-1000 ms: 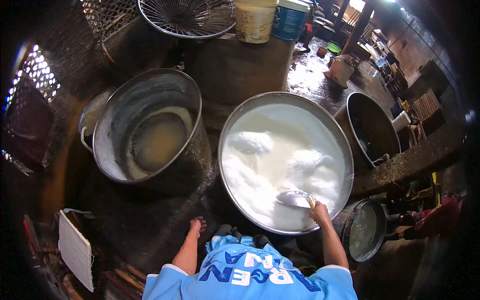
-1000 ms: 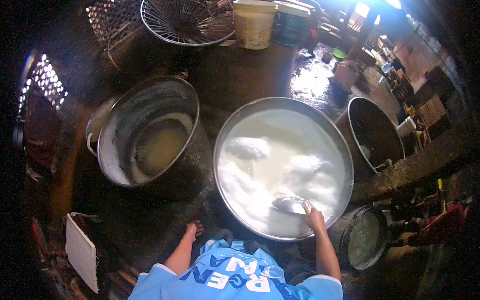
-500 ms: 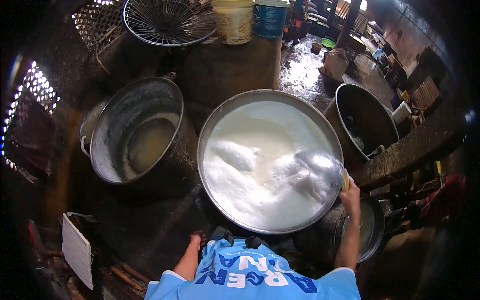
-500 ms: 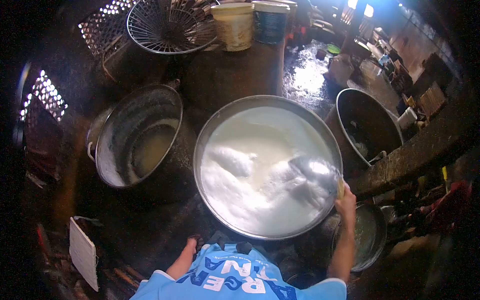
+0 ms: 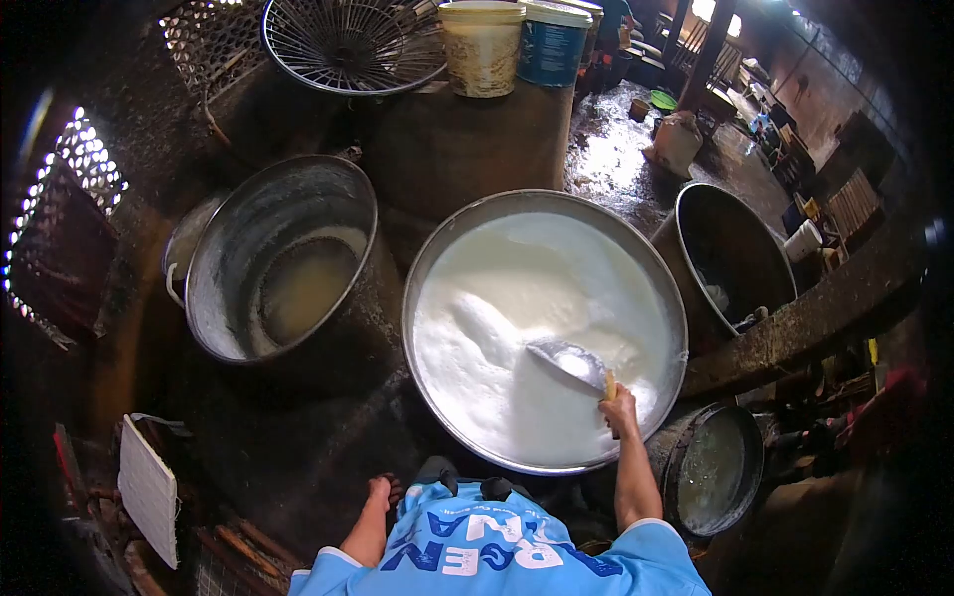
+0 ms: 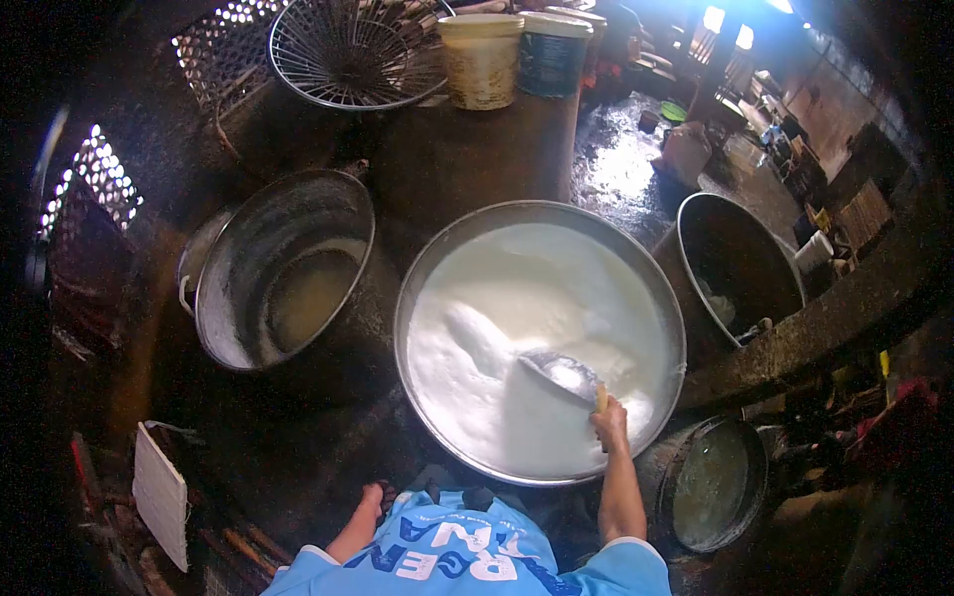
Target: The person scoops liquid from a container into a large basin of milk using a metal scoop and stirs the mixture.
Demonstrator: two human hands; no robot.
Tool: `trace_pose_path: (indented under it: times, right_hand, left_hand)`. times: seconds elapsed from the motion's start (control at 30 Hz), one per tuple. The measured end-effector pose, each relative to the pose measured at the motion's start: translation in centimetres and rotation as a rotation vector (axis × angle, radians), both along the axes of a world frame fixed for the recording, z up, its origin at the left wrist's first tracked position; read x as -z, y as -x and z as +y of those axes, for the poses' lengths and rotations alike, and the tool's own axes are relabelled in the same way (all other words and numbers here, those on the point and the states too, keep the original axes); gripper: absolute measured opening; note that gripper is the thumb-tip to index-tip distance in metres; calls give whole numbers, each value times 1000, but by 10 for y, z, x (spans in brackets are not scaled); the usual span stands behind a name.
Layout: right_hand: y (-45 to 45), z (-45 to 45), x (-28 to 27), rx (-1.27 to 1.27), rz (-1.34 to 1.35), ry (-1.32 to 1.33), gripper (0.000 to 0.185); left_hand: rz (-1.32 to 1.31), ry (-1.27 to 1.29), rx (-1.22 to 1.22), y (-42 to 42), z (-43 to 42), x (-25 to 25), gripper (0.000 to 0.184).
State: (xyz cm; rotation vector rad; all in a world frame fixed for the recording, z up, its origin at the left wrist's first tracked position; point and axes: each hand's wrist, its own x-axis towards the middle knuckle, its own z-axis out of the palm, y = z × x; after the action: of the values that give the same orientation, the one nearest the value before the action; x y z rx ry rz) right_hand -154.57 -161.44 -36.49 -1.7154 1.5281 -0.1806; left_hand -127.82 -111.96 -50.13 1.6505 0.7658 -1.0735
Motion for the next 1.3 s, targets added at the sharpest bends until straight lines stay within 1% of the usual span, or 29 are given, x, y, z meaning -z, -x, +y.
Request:
trace_pose_path:
  times: [0.07,0.1,0.13,0.17,0.27,0.3,0.4,0.43,0.47,0.53,0.57,0.67,0.73,0.8,0.87,0.93,1.0,1.1,1.13,1.2,1.3]
  right_hand:
    - [-13,20,14,-31,-18,19,34]
    - [-23,31,10,-40,-24,-28,34]
    - [-31,40,16,-69,-11,8,34]
    - [-39,51,16,-75,-6,-11,35]
    - [-61,83,30,-87,-59,-48,37]
    - [-73,98,13,-79,-52,-91,38]
    - [-93,126,13,-109,-29,-143,38]
    - [-95,133,22,-140,-33,-125,41]
    - [-104,139,11,-134,-51,-149,43]
    - [-119,158,-29,-123,-87,-197,45]
    - [-123,160,-38,-115,-111,-213,47]
    - [-143,152,-91,-86,-224,-301,47]
    - [-153,126,-113,-184,-189,-255,51]
    - [-183,102,-152,-270,-178,-141,54]
    - [-223,76,-162,-331,-137,69,55]
    - [-264,55,-145,-294,-210,250,48]
    - [-297,27,-104,-298,-40,422,36]
    - [-313,17,-86,-275,90,189,25]
    - [-310,16,-78,-301,171,157,20]
    - [-299,22,-64,-302,225,115,19]
    - [-263,34,-43,-305,248,94,18]
  left_hand:
    - [-3,35,9,-10,0,4,21]
    - [-5,53,16,-17,1,8,21]
    - [-9,59,42,-25,0,11,21]
    - [-12,65,69,-34,-1,18,22]
    - [-35,44,124,-58,-6,16,24]
    - [-46,30,136,-66,-8,15,25]
    - [-41,62,159,-93,-12,12,24]
    - [-38,71,157,-100,-13,13,24]
    - [-36,80,155,-108,-12,16,24]
    - [-28,94,149,-123,-10,21,24]
    - [-22,98,146,-130,-9,23,23]
    - [-16,132,134,-152,1,27,26]
    - [-12,160,124,-160,12,30,30]
    - [-31,158,118,-164,26,31,34]
    - [-33,147,111,-164,40,36,36]
    - [-18,126,105,-165,55,49,37]
    - [12,139,83,-159,72,58,36]
    - [26,101,30,-148,82,49,33]
    - [28,75,11,-144,85,44,32]
    - [30,64,0,-137,92,47,29]
    - [42,41,2,-126,96,39,28]
